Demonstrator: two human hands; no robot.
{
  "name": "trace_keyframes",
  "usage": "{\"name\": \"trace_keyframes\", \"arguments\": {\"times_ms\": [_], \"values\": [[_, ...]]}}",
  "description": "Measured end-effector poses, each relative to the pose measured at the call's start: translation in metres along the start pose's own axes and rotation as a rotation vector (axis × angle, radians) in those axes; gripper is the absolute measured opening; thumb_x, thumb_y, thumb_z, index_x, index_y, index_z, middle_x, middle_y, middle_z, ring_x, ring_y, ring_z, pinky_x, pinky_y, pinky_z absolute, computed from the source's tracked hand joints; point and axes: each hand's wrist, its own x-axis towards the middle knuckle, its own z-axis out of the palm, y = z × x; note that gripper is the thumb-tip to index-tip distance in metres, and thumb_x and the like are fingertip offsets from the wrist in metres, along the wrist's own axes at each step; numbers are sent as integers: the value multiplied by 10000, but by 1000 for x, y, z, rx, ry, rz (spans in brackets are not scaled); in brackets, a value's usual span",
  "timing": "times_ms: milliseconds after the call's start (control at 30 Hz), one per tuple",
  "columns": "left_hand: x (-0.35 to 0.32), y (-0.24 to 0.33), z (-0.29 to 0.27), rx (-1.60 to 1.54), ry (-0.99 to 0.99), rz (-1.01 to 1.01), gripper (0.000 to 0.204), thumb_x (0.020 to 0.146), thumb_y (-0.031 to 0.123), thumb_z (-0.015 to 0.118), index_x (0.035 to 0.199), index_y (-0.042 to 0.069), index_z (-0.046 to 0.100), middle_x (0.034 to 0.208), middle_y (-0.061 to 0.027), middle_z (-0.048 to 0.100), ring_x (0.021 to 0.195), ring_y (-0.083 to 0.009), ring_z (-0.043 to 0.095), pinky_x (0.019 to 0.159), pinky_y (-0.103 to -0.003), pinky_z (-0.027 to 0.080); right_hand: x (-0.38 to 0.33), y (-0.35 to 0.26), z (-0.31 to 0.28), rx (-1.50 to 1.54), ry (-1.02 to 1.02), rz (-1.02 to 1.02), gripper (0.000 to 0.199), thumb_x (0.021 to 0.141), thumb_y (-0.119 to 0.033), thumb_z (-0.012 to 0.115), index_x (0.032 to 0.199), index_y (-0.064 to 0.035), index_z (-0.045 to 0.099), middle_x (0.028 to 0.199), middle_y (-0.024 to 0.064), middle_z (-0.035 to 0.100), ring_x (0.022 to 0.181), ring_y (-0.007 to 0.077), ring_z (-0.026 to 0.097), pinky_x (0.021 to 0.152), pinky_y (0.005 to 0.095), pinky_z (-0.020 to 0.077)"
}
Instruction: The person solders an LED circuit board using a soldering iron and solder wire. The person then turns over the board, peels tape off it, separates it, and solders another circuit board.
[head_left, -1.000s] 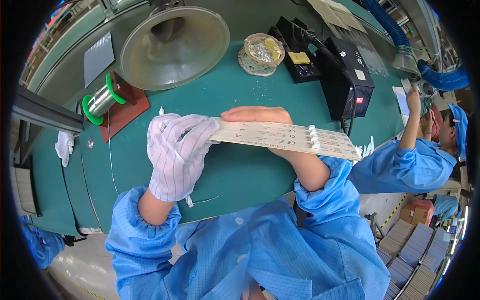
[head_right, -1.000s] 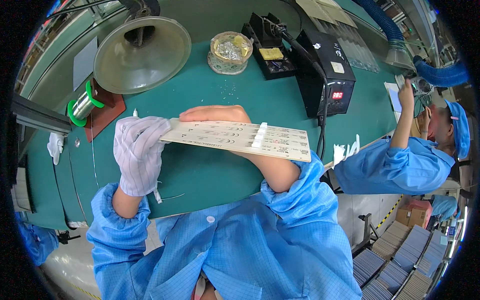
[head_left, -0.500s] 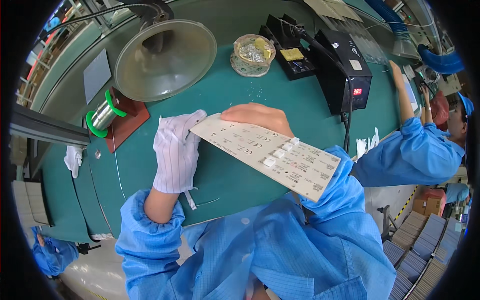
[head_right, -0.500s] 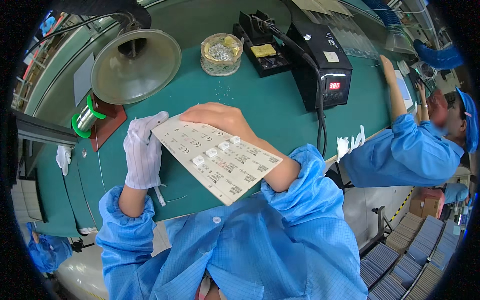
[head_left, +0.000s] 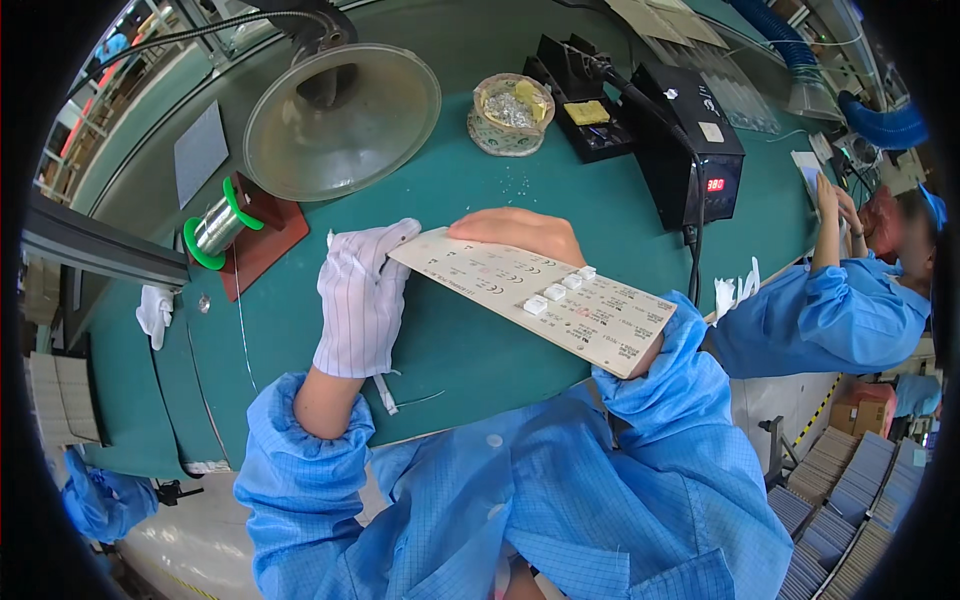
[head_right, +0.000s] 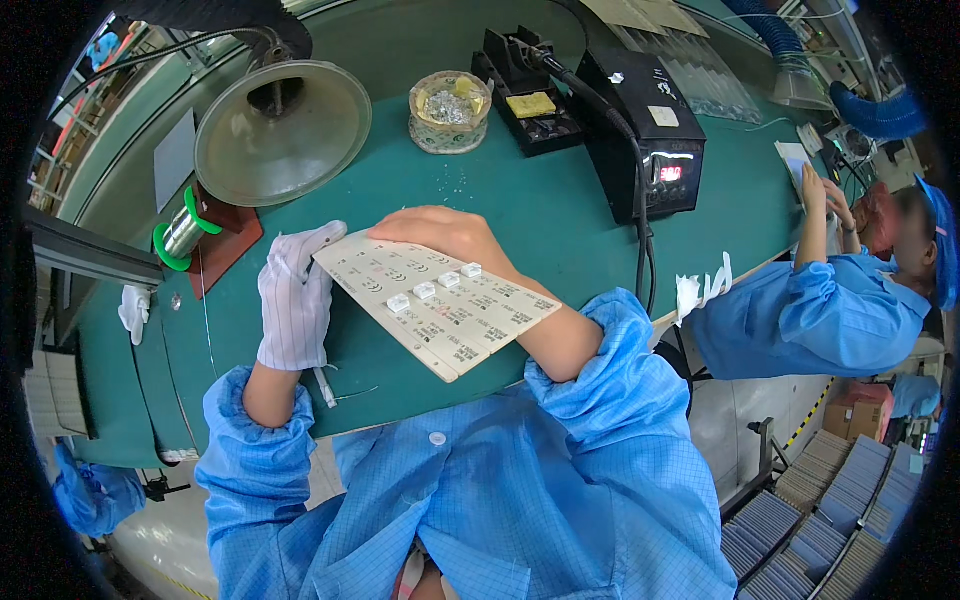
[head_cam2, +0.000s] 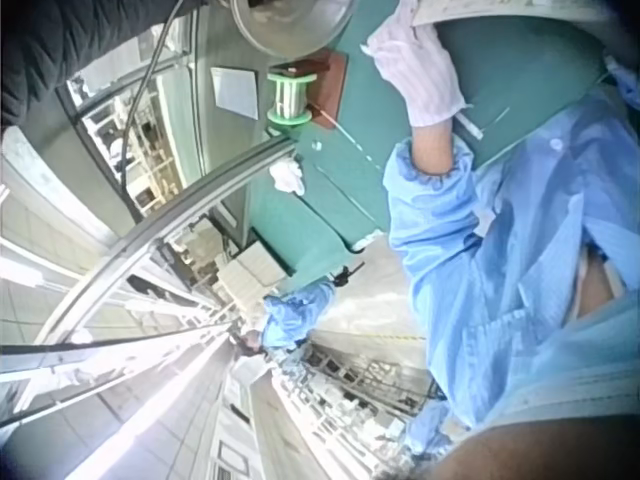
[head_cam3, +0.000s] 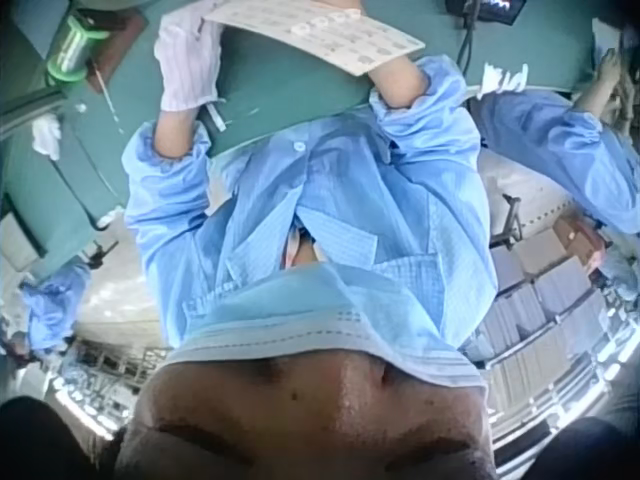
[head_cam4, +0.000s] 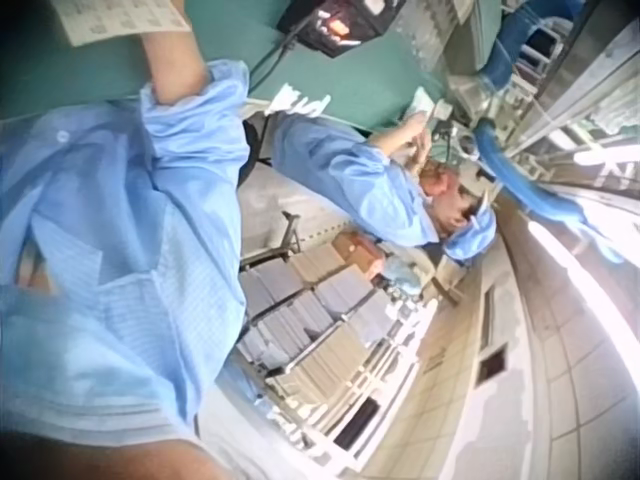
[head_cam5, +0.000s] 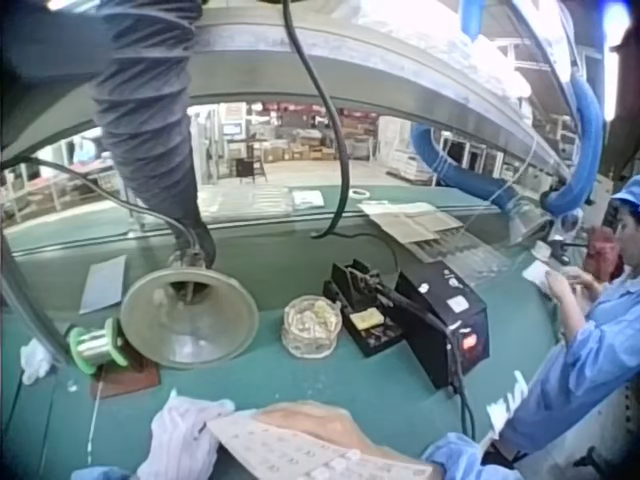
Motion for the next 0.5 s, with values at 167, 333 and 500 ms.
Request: {"name": "trace_keyframes", "arguments": {"times_ms": [167, 333, 500], "values": [[2, 8, -9, -226, -68, -122, 207, 788, 45, 587, 988, 83, 623, 884, -107, 609, 797, -280, 578, 710, -368, 461, 5, -1, 0, -235, -113, -16, 293, 732, -131, 698, 1008, -39, 659, 1005, 103, 650, 867, 245, 636, 775, 301, 507], [2, 12, -26, -244, -163, -87, 119, 853, 117, 547, 922, 30, 590, 806, -112, 562, 732, -246, 553, 648, -356, 457, -2, -11, 4, 254, -105, 274, 296, 753, -75, 730, 1031, -15, 648, 1059, 86, 635, 1023, 218, 577, 910, 350, 416], [-9, 4, -20, -813, -137, -544, 131, 894, 136, 514, 890, 20, 573, 814, -99, 554, 740, -234, 516, 684, -320, 437, 0, -25, 1, 341, -131, 395, 363, 755, -222, 748, 1054, -44, 645, 1054, 82, 643, 1004, 230, 587, 887, 350, 439]]}}
